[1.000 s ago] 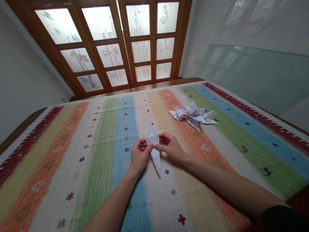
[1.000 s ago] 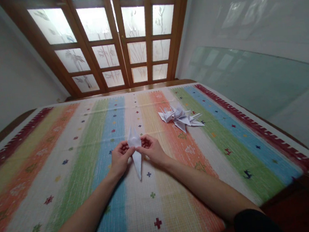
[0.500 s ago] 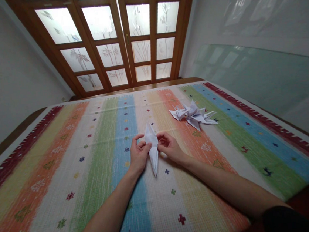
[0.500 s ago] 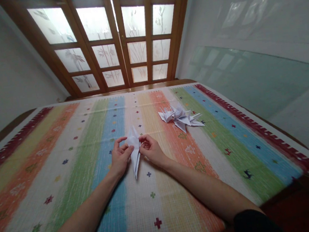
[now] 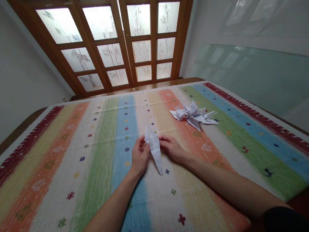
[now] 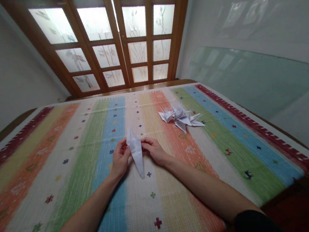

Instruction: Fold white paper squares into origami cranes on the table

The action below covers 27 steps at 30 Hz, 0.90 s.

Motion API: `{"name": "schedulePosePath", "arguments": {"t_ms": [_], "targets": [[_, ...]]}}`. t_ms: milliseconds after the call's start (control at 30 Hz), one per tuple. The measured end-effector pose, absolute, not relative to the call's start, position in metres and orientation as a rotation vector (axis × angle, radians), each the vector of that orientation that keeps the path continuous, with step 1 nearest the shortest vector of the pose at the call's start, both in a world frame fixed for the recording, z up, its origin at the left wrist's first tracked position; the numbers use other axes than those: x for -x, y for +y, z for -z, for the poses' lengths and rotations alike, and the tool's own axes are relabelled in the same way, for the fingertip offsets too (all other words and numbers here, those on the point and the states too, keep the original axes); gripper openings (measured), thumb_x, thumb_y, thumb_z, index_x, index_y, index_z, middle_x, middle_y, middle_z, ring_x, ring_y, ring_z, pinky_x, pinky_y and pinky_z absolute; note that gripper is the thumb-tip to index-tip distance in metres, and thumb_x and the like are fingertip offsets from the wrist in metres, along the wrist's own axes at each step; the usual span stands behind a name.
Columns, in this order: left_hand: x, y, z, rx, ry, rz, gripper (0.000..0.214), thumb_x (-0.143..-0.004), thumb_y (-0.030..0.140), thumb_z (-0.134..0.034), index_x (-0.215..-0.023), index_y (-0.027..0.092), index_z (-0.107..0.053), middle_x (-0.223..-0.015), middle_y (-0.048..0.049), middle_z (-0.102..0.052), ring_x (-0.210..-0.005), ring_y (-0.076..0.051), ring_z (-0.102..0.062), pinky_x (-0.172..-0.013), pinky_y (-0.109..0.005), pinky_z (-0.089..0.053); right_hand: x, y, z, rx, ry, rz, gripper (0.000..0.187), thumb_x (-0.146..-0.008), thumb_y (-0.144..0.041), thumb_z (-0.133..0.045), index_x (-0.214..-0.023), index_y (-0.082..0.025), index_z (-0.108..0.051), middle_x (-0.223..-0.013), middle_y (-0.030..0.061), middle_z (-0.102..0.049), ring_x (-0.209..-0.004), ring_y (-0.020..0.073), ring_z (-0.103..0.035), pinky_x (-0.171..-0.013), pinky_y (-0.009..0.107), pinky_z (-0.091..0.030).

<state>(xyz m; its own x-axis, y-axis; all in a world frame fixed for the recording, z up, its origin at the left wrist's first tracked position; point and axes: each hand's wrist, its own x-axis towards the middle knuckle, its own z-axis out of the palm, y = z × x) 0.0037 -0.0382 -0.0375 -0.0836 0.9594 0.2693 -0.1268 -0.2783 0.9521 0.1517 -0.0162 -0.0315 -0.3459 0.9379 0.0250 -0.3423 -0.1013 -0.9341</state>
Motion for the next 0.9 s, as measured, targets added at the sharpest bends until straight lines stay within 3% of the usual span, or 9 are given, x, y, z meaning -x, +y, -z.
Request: {"name": "schedulePosePath", "arguments": {"t_ms": [100,200,367,467,667,900], "targets": [[-0.003,-0.037,0.041,-1.250,1.055,-1.572,0.041,-0.077,0.034,-0.069,-0.112,0.020,-0.056,-0.088,-0.0027,-0.064,-0.072,-0.013,-0.061,-0.067,-0.025,-0.049,-0.152,-0.017,0.032,0.733,-1.108,-1.749,0.030,-0.073,-0.049,-0.068,-0.078,-0.019,-0.068,-0.074,0.0027,-0.067,-0.068,0.0162,-0.059,-0.063,0.028,-0.046],[-0.002,-0.039,0.042,-1.264,1.150,-1.619,0.043,-0.077,0.027,-0.067,-0.118,0.022,-0.052,-0.088,-0.0001,-0.061,-0.058,-0.008,-0.054,-0.058,-0.022,-0.044,-0.152,-0.018,0.033,0.756,-1.086,-1.773,0.031,-0.067,-0.046,-0.077,-0.079,-0.020,-0.067,-0.069,-0.0011,-0.064,-0.062,0.0131,-0.057,-0.062,0.026,-0.045],[-0.002,-0.047,0.033,-1.604,1.166,-1.514,0.010,-0.082,0.026,-0.062,-0.091,0.020,-0.062,-0.081,-0.0008,-0.061,-0.070,-0.013,-0.056,-0.068,-0.025,-0.044,-0.151,-0.017,0.031,0.772,-0.969,-1.794,0.035,-0.059,-0.044,-0.085,-0.076,-0.021,-0.065,-0.065,-0.0045,-0.063,-0.058,0.0111,-0.055,-0.060,0.024,-0.044],[-0.003,-0.050,0.028,-1.654,1.114,-1.441,0.012,-0.083,0.030,-0.061,-0.090,0.020,-0.060,-0.078,0.0006,-0.058,-0.066,-0.013,-0.052,-0.065,-0.025,-0.042,-0.152,-0.017,0.030,0.763,-0.928,-1.813,0.037,-0.057,-0.043,-0.086,-0.074,-0.020,-0.063,-0.064,-0.0051,-0.062,-0.056,0.0105,-0.054,-0.058,0.024,-0.044],[-0.003,-0.049,0.026,-1.691,1.181,-1.378,0.030,-0.081,0.037,-0.061,-0.061,0.019,-0.047,-0.059,0.0042,-0.044,-0.058,-0.012,-0.042,-0.057,-0.024,-0.034,-0.155,-0.017,0.030,0.711,-0.899,-1.890,0.033,-0.063,-0.040,-0.083,-0.079,-0.021,-0.061,-0.068,-0.0043,-0.063,-0.059,0.0118,-0.056,-0.061,0.026,-0.046],[-0.004,-0.048,0.026,-1.689,1.241,-1.457,0.008,-0.076,0.025,-0.068,-0.082,0.020,-0.066,-0.074,0.0006,-0.057,-0.065,-0.013,-0.049,-0.064,-0.025,-0.038,-0.156,-0.015,0.031,0.711,-0.918,-1.872,0.033,-0.064,-0.038,-0.083,-0.082,-0.020,-0.062,-0.072,-0.0032,-0.063,-0.062,0.0116,-0.056,-0.063,0.026,-0.046]]}}
